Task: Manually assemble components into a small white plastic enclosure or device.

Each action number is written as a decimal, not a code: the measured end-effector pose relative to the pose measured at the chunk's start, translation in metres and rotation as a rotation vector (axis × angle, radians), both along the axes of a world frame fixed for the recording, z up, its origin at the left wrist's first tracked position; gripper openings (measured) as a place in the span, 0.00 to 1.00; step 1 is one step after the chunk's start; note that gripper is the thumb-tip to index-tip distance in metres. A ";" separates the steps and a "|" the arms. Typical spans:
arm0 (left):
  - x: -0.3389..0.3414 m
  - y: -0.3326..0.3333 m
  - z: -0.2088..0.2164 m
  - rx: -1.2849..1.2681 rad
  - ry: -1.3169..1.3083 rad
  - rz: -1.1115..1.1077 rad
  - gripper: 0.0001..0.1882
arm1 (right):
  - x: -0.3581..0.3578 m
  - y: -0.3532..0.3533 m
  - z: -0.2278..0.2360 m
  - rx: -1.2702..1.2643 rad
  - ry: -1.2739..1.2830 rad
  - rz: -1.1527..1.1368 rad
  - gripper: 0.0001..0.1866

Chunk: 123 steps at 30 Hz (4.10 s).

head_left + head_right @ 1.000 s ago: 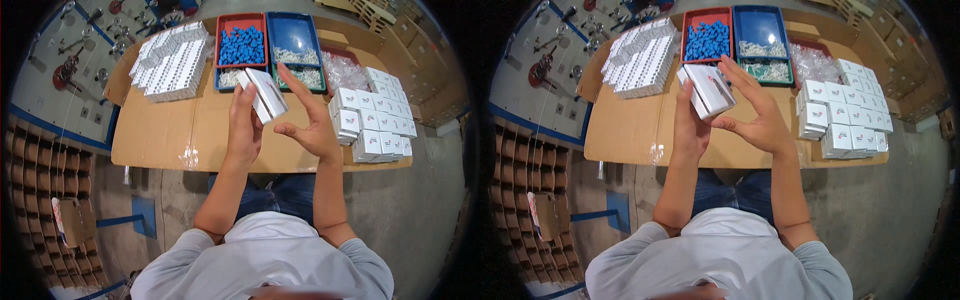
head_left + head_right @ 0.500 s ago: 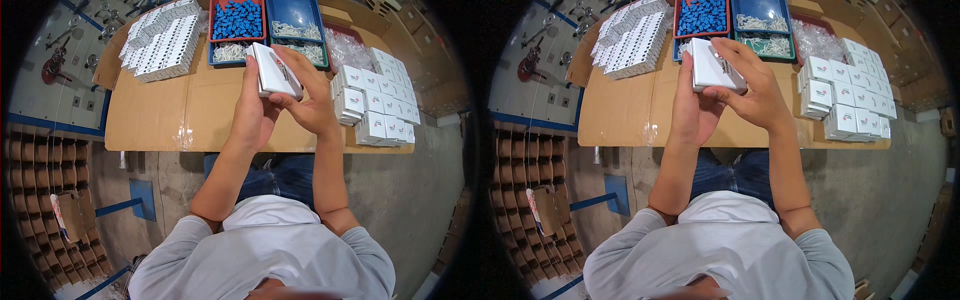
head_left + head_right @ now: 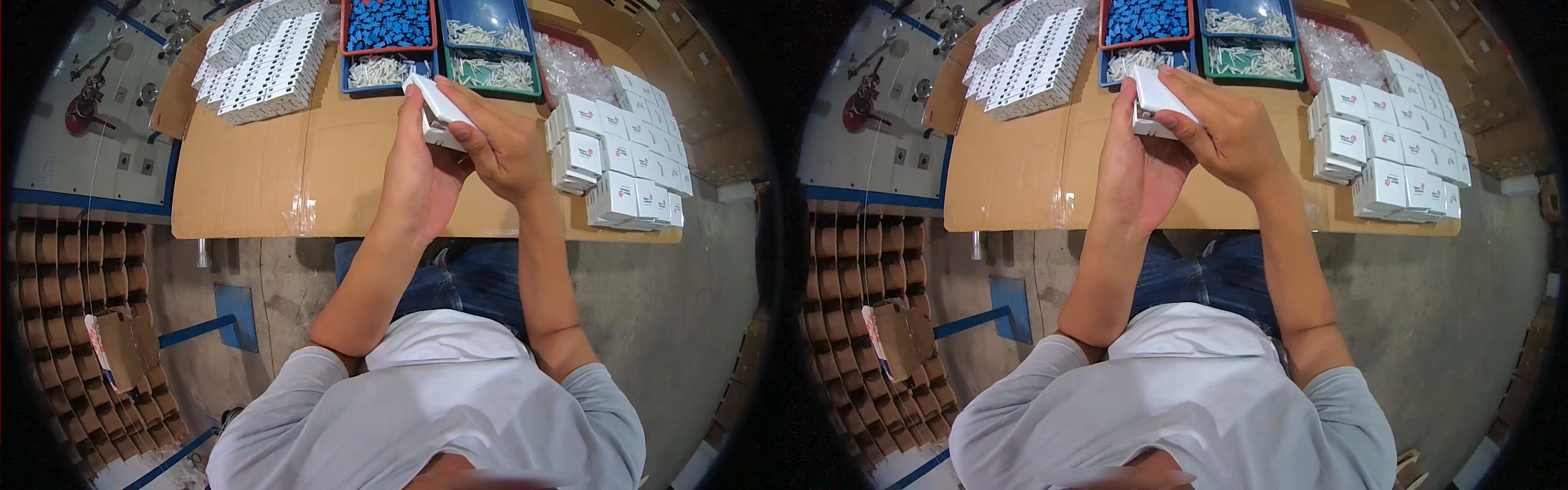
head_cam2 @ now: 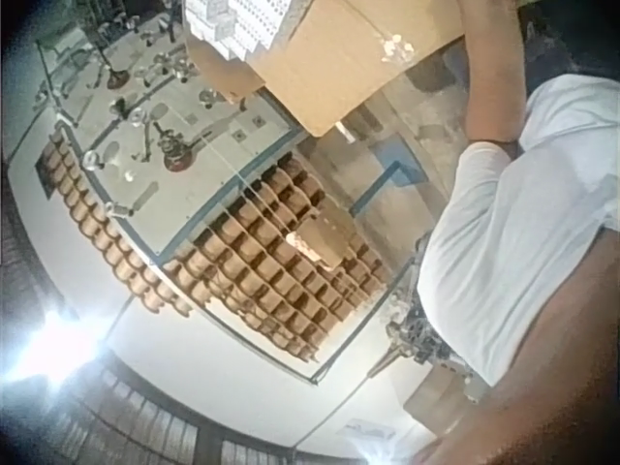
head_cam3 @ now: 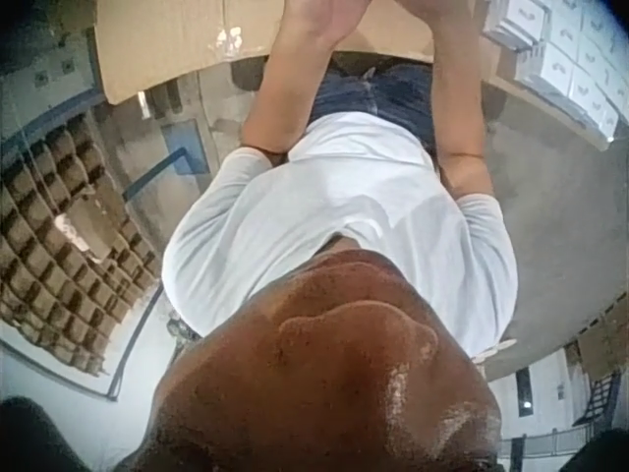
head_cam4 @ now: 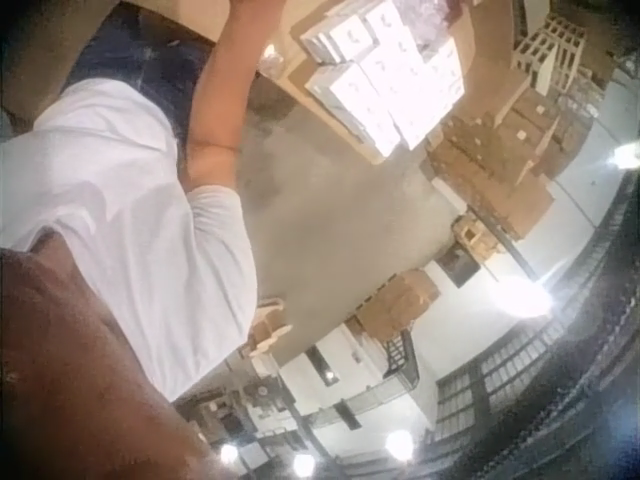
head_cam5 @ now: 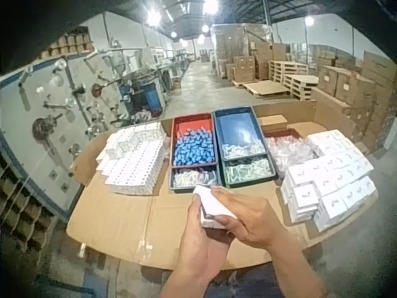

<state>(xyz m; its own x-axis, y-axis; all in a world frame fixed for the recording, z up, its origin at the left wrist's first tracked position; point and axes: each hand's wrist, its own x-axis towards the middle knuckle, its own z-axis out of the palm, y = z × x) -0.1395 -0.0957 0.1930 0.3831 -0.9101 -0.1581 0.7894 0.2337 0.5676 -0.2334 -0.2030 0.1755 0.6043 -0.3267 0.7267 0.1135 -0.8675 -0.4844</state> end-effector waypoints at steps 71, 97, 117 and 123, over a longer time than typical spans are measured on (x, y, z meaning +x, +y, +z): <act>-0.019 0.013 -0.015 -0.067 -0.354 0.098 0.34 | -0.015 0.017 -0.007 0.482 0.009 0.140 0.19; 0.010 0.009 -0.044 -0.209 -1.568 0.353 0.54 | -0.028 0.027 0.013 0.834 -0.012 0.215 0.30; 0.001 0.016 -0.032 0.044 -0.358 -0.053 0.31 | -0.017 0.022 -0.008 0.165 0.038 0.139 0.41; -0.010 0.013 -0.032 0.010 -0.230 -0.004 0.31 | -0.011 0.026 -0.022 0.124 0.046 0.135 0.38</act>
<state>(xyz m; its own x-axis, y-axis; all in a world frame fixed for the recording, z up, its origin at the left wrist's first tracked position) -0.1496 -0.0824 0.1607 0.4067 -0.9104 -0.0762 0.6400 0.2243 0.7349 -0.2446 -0.1771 0.1533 0.6799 -0.3260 0.6569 0.2000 -0.7794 -0.5938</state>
